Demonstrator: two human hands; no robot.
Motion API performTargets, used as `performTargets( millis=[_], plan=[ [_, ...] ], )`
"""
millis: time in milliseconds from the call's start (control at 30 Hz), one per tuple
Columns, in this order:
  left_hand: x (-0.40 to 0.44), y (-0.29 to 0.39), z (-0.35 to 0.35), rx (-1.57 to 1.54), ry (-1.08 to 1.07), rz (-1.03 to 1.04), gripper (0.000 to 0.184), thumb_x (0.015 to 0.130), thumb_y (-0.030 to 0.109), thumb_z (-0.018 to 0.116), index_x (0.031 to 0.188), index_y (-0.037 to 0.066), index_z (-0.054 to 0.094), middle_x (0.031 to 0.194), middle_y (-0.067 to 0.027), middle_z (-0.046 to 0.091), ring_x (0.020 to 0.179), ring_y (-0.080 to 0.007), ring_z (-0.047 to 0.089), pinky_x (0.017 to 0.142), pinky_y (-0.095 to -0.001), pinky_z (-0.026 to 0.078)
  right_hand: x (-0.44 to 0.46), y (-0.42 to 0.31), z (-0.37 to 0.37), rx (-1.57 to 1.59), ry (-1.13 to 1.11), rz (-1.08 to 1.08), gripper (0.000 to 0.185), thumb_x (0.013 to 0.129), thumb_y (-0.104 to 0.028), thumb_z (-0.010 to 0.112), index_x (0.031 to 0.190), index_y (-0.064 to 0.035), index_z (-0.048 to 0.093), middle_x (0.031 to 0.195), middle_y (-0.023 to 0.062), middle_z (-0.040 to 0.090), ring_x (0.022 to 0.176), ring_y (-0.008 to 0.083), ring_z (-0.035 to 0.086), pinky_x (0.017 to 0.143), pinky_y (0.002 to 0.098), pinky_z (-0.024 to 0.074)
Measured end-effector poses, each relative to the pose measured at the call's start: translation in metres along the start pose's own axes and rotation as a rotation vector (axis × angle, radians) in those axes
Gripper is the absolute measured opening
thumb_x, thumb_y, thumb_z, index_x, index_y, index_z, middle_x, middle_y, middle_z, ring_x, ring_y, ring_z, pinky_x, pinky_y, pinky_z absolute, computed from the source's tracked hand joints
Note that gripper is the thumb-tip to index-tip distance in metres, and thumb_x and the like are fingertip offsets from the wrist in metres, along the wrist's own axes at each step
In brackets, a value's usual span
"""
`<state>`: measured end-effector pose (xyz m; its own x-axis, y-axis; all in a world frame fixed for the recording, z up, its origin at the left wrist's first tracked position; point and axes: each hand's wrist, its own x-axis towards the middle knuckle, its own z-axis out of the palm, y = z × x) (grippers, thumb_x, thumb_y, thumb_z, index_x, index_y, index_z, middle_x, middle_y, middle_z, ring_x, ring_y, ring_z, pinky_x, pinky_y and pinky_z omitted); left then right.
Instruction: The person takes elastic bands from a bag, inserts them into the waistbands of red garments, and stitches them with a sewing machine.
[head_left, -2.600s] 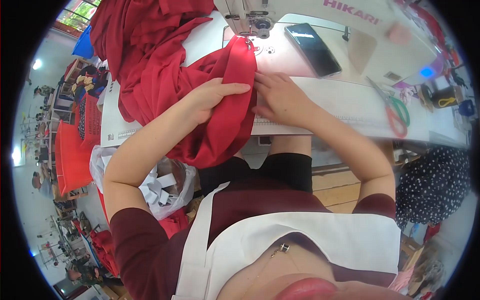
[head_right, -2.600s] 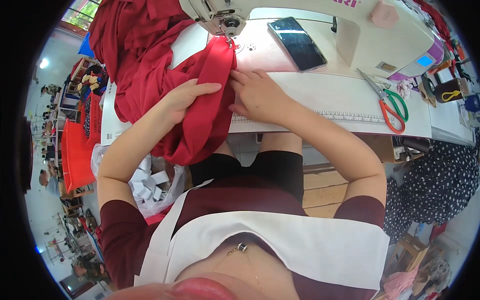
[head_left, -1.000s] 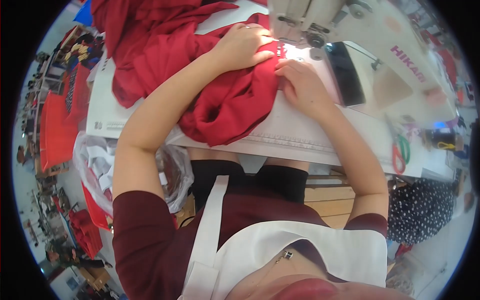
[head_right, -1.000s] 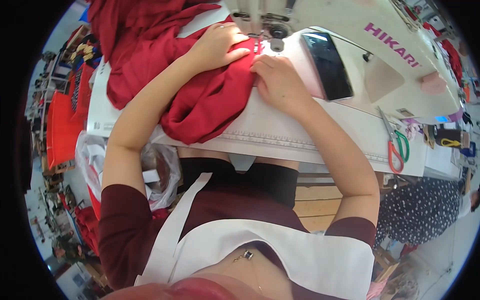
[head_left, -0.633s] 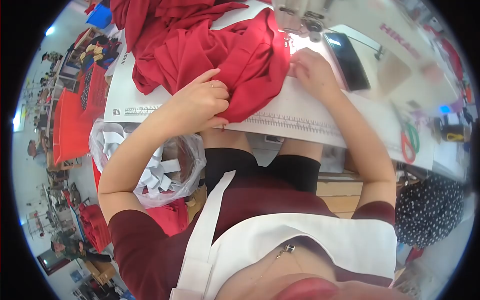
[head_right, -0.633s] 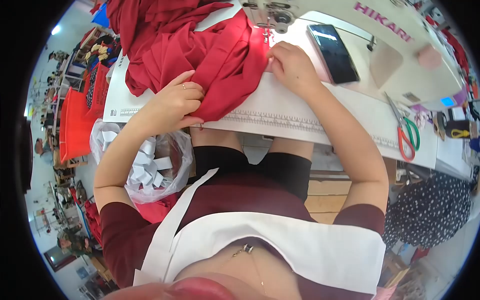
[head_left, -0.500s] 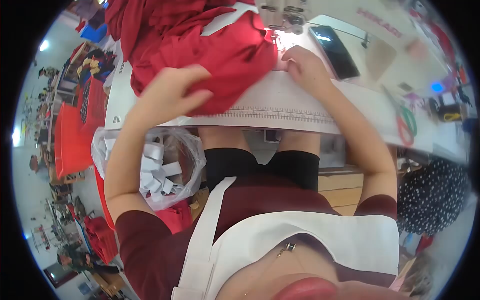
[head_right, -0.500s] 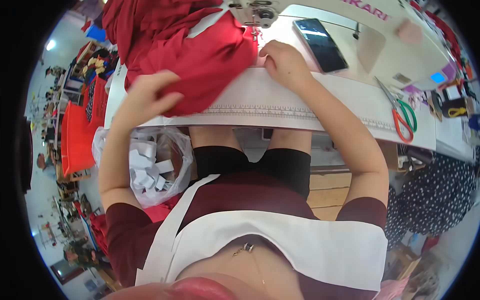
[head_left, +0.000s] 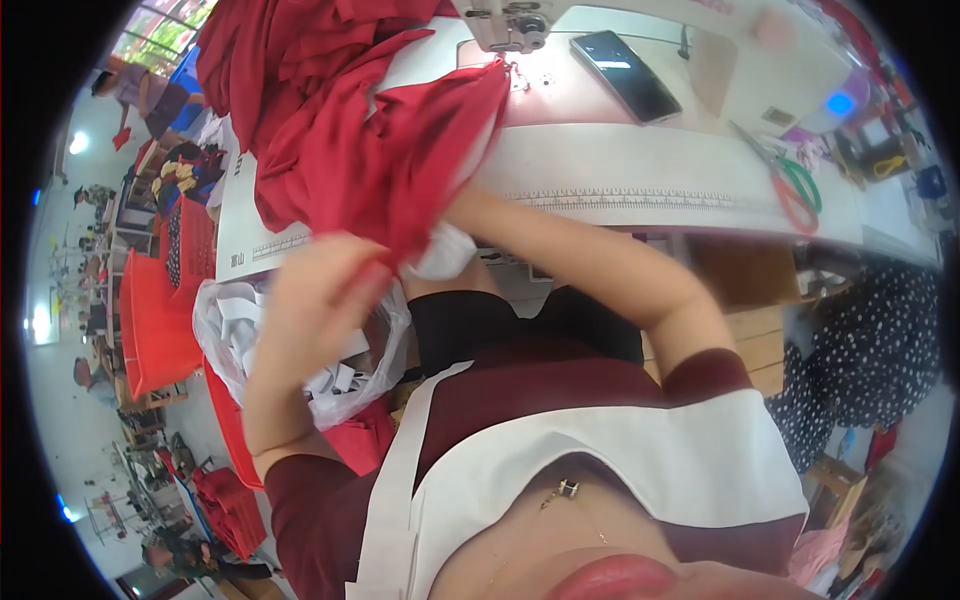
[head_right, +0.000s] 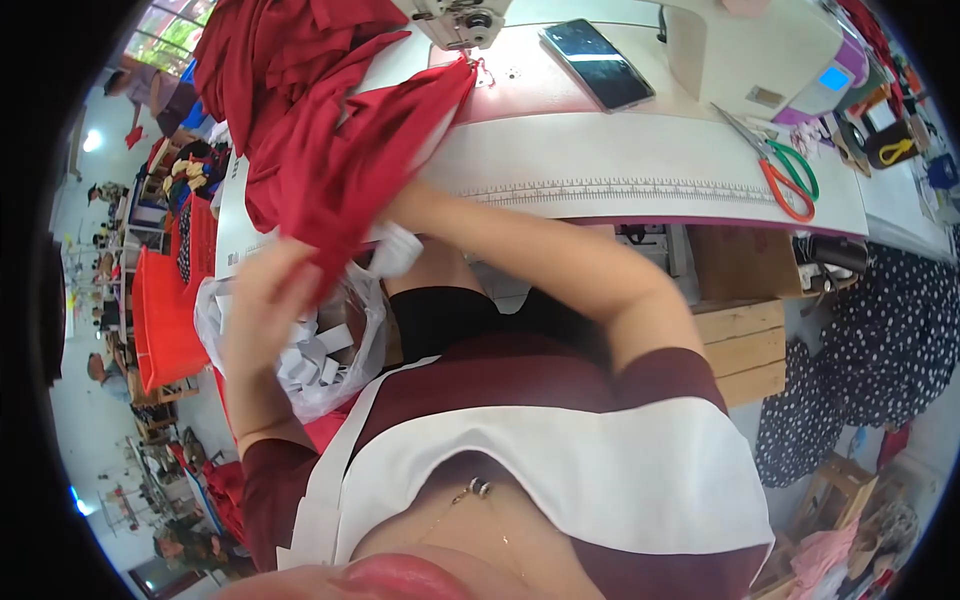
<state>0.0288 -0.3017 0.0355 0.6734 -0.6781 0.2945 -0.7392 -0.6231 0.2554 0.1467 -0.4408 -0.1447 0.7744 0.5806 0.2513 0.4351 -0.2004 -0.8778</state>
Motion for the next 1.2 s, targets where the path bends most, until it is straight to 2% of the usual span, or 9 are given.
performTargets(
  millis=[100,167,233,300,333,433,533,867,1200],
  plan=[
    [0.002,0.004,0.025,-0.033,0.075,-0.249,0.015,0.071,0.009,0.067,0.080,0.000,0.059,0.067,-0.0120,0.058,0.061,-0.0272,0.056,0.057,-0.0312,0.042,-0.030,-0.030,0.033,-0.318,0.200,-0.421,0.042,0.066,-0.018,0.062,0.106,-0.0107,0.056,0.107,0.0120,0.058,0.099,0.0295,0.055,0.084,0.0379,0.0427],
    [-0.005,-0.008,0.027,-0.038,0.155,-0.282,0.016,0.070,0.010,0.069,0.077,-0.001,0.059,0.064,-0.0118,0.056,0.057,-0.0259,0.055,0.053,-0.0312,0.041,-0.041,-0.063,0.026,-0.406,0.106,-0.166,0.037,0.065,-0.015,0.061,0.102,-0.0084,0.057,0.103,0.0123,0.059,0.097,0.0287,0.056,0.083,0.0387,0.0436],
    [-0.011,-0.015,0.029,-0.069,0.258,-0.295,0.016,0.068,0.009,0.070,0.073,-0.001,0.059,0.062,-0.0112,0.055,0.053,-0.0238,0.052,0.049,-0.0295,0.038,-0.063,-0.057,0.016,-0.660,0.312,-0.445,0.024,0.065,-0.016,0.062,0.087,-0.0066,0.060,0.090,0.0130,0.062,0.087,0.0285,0.059,0.077,0.0411,0.0447],
    [-0.008,-0.017,0.028,-0.100,0.279,-0.271,0.015,0.068,0.008,0.069,0.073,-0.001,0.059,0.062,-0.0109,0.055,0.053,-0.0235,0.052,0.049,-0.0295,0.038,-0.077,-0.066,-0.029,-0.584,-0.004,-0.071,0.023,0.069,-0.016,0.061,0.089,-0.0056,0.060,0.085,0.0121,0.061,0.084,0.0317,0.057,0.077,0.0416,0.0437],
    [-0.005,-0.017,0.027,-0.131,0.287,-0.228,0.014,0.068,0.007,0.069,0.073,-0.001,0.059,0.062,-0.0106,0.055,0.053,-0.0232,0.052,0.049,-0.0295,0.038,-0.080,-0.060,-0.051,-0.545,0.133,-0.018,0.013,0.072,-0.016,0.060,0.079,-0.0047,0.061,0.077,0.0139,0.060,0.078,0.0317,0.057,0.074,0.0407,0.0437],
    [-0.003,-0.014,0.024,-0.148,0.222,-0.189,0.013,0.069,0.005,0.068,0.073,-0.002,0.058,0.061,-0.0103,0.053,0.052,-0.0226,0.051,0.049,-0.0295,0.038,-0.064,-0.066,-0.091,-0.464,0.597,-0.415,0.012,0.069,-0.005,0.065,0.080,-0.0043,0.059,0.080,0.0082,0.059,0.077,0.0289,0.057,0.070,0.0376,0.0454],
    [0.003,-0.012,0.025,-0.197,0.209,-0.131,0.012,0.069,0.005,0.067,0.073,-0.002,0.058,0.060,-0.0097,0.052,0.052,-0.0216,0.050,0.048,-0.0295,0.037,-0.049,-0.064,-0.104,-0.488,0.374,-0.548,0.018,0.065,0.000,0.068,0.081,-0.0048,0.060,0.082,0.0053,0.059,0.077,0.0262,0.057,0.068,0.0356,0.0464],
    [-0.006,-0.031,0.028,-0.301,0.340,-0.262,0.011,0.073,0.005,0.065,0.075,-0.004,0.058,0.060,-0.0076,0.051,0.052,-0.0157,0.046,0.051,-0.0253,0.035,-0.073,-0.055,-0.097,-0.582,0.569,-0.623,0.020,0.062,-0.003,0.071,0.076,-0.0054,0.058,0.076,0.0052,0.059,0.071,0.0223,0.058,0.062,0.0314,0.0466],
    [-0.005,-0.029,0.025,-0.408,0.355,-0.356,0.012,0.075,0.005,0.065,0.076,-0.005,0.058,0.061,-0.0054,0.053,0.055,-0.0117,0.047,0.052,-0.0241,0.036,-0.051,-0.056,-0.078,-0.342,0.530,-0.321,0.017,0.069,-0.001,0.067,0.085,-0.0060,0.062,0.073,0.0078,0.061,0.066,0.0227,0.060,0.060,0.0299,0.0480]
  ],
)
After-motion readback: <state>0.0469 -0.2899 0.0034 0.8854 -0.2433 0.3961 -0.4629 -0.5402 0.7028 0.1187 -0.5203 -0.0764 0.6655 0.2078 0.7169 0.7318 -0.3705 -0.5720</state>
